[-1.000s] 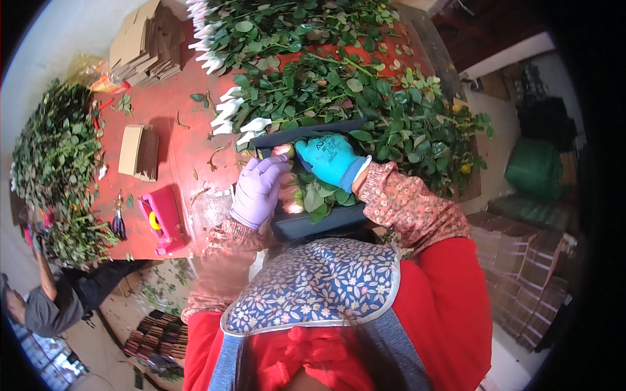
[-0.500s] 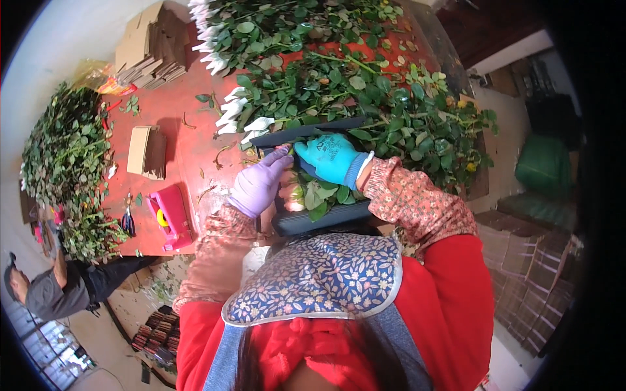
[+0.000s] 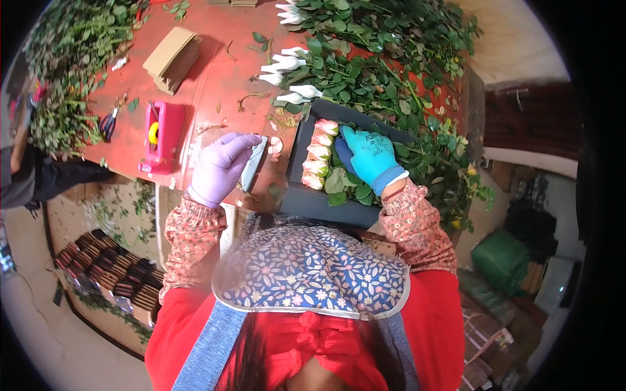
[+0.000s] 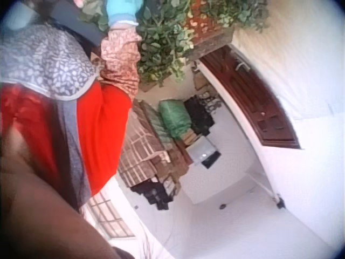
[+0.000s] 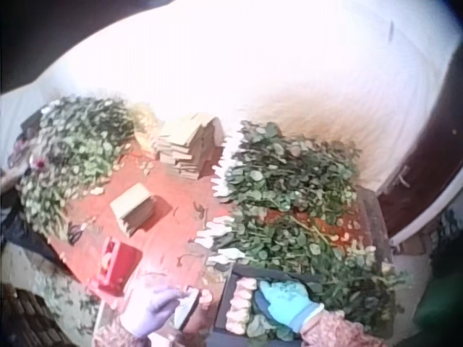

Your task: The person arranges white and pink roses into black containers, first by placing stems into a box with a divider and then by grouping bunches into larger black sleeves.

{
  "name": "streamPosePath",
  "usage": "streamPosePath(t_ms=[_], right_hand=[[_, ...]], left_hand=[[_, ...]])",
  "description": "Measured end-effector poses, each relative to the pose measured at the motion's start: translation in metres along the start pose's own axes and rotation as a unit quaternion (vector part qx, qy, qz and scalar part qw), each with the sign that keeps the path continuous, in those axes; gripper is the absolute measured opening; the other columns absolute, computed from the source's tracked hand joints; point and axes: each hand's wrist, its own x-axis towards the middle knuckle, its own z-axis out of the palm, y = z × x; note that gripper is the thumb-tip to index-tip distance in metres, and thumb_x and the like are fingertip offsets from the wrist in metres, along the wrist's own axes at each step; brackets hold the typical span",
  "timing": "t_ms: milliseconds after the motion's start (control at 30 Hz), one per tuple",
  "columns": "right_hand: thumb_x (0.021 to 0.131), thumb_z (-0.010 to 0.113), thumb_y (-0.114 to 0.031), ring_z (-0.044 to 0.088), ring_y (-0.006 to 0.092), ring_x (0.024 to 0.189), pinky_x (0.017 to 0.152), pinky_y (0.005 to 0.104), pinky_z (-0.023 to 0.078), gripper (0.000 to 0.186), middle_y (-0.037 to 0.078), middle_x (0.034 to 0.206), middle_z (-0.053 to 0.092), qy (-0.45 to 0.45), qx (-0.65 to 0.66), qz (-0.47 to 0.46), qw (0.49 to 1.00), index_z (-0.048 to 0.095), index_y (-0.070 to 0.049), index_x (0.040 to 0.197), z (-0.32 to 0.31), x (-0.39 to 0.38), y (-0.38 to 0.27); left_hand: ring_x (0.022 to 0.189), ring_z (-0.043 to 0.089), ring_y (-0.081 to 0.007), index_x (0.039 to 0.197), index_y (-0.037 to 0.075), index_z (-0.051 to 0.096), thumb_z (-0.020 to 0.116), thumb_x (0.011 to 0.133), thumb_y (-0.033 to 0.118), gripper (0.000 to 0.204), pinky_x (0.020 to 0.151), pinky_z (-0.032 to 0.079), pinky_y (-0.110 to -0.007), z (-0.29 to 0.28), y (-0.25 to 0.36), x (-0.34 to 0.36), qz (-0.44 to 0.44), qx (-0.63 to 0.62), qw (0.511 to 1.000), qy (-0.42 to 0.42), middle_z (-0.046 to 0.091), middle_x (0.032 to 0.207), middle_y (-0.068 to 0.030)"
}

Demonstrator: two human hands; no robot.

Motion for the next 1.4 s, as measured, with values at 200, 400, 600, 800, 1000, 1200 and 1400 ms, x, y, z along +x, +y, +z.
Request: streamPosePath(t_ms=[200, 400, 600, 800, 1000, 1200, 1400], right_hand=[[0.095, 0.056, -0.033, 0.067, 0.0348, 0.069, 0.06, 0.0494, 0.052, 0.029, 0.015, 0.077, 0.069, 0.038, -0.034, -0.009, 0.999, 0.066, -0.009, 0.107, -0.002, -0.001, -0.004], [0.094, 0.061, -0.033, 0.066, 0.0381, 0.068, 0.062, 0.0517, 0.05, 0.031, 0.015, 0.075, 0.069, 0.079, 0.025, -0.005, 0.997, 0.067, -0.008, 0.11, -0.012, -0.009, -0.008], [0.094, 0.061, -0.034, 0.063, 0.0366, 0.061, 0.056, 0.0493, 0.048, 0.034, 0.014, 0.067, 0.064, 0.08, -0.018, -0.005, 0.997, 0.068, -0.008, 0.113, -0.04, -0.021, -0.024], [0.093, 0.063, -0.029, 0.065, 0.0348, 0.067, 0.06, 0.0478, 0.05, 0.037, 0.013, 0.078, 0.068, 0.075, 0.02, -0.001, 0.997, 0.066, -0.007, 0.122, -0.069, -0.027, -0.03], [0.091, 0.065, -0.027, 0.065, 0.035, 0.068, 0.061, 0.0477, 0.051, 0.036, 0.015, 0.083, 0.07, 0.1, 0.043, 0.005, 0.994, 0.067, -0.006, 0.12, -0.066, -0.026, -0.021], [0.091, 0.067, -0.026, 0.064, 0.0352, 0.067, 0.061, 0.0478, 0.051, 0.036, 0.015, 0.083, 0.07, 0.103, 0.04, -0.008, 0.994, 0.067, -0.005, 0.12, -0.075, -0.016, -0.03], [0.087, 0.073, -0.022, 0.066, 0.0341, 0.071, 0.062, 0.0418, 0.052, 0.052, 0.013, 0.09, 0.069, 0.108, 0.273, -0.017, 0.956, 0.06, -0.009, 0.135, -0.092, -0.009, -0.041]], left_hand=[[0.077, 0.067, -0.0184, 0.105, 0.001, 0.07, 0.067, 0.089, 0.004, 0.017, 0.071, 0.054, -0.031, -0.026, -0.019, -0.016, -0.071, -0.065, 0.99, 0.104, 0.072, 0.094, -0.009], [0.083, 0.069, -0.0294, 0.103, 0.007, 0.068, 0.071, 0.086, 0.016, 0.02, 0.074, 0.055, -0.038, -0.034, -0.101, -0.018, -0.199, 0.161, 0.951, 0.174, 0.069, 0.095, -0.0131], [0.115, 0.056, -0.0366, 0.125, 0.007, 0.058, 0.08, 0.076, 0.024, 0.057, 0.096, 0.049, -0.044, -0.068, -0.173, 0.077, -0.097, 0.36, 0.894, 0.249, 0.059, 0.129, -0.0142], [0.128, 0.049, -0.0347, 0.142, 0.008, 0.043, 0.089, 0.065, 0.042, 0.096, 0.102, 0.042, -0.05, -0.09, -0.221, 0.161, -0.255, 0.453, 0.847, 0.111, 0.051, 0.14, -0.0124], [0.115, 0.057, -0.0335, 0.14, 0.017, 0.046, 0.088, 0.063, 0.047, 0.093, 0.092, 0.047, -0.051, -0.104, -0.205, 0.157, -0.269, 0.453, 0.848, 0.061, 0.058, 0.127, -0.0097], [0.116, 0.054, -0.0392, 0.151, 0.016, 0.036, 0.089, 0.064, 0.046, 0.106, 0.098, 0.045, -0.053, -0.122, -0.204, 0.145, -0.23, 0.381, 0.882, 0.153, 0.057, 0.128, -0.0148], [0.105, 0.063, -0.0207, 0.143, 0.003, 0.046, 0.07, 0.089, 0.036, 0.068, 0.092, 0.052, -0.038, -0.09, -0.102, 0.1, -0.09, -0.366, 0.91, 0.174, 0.061, 0.126, -0.0124]])
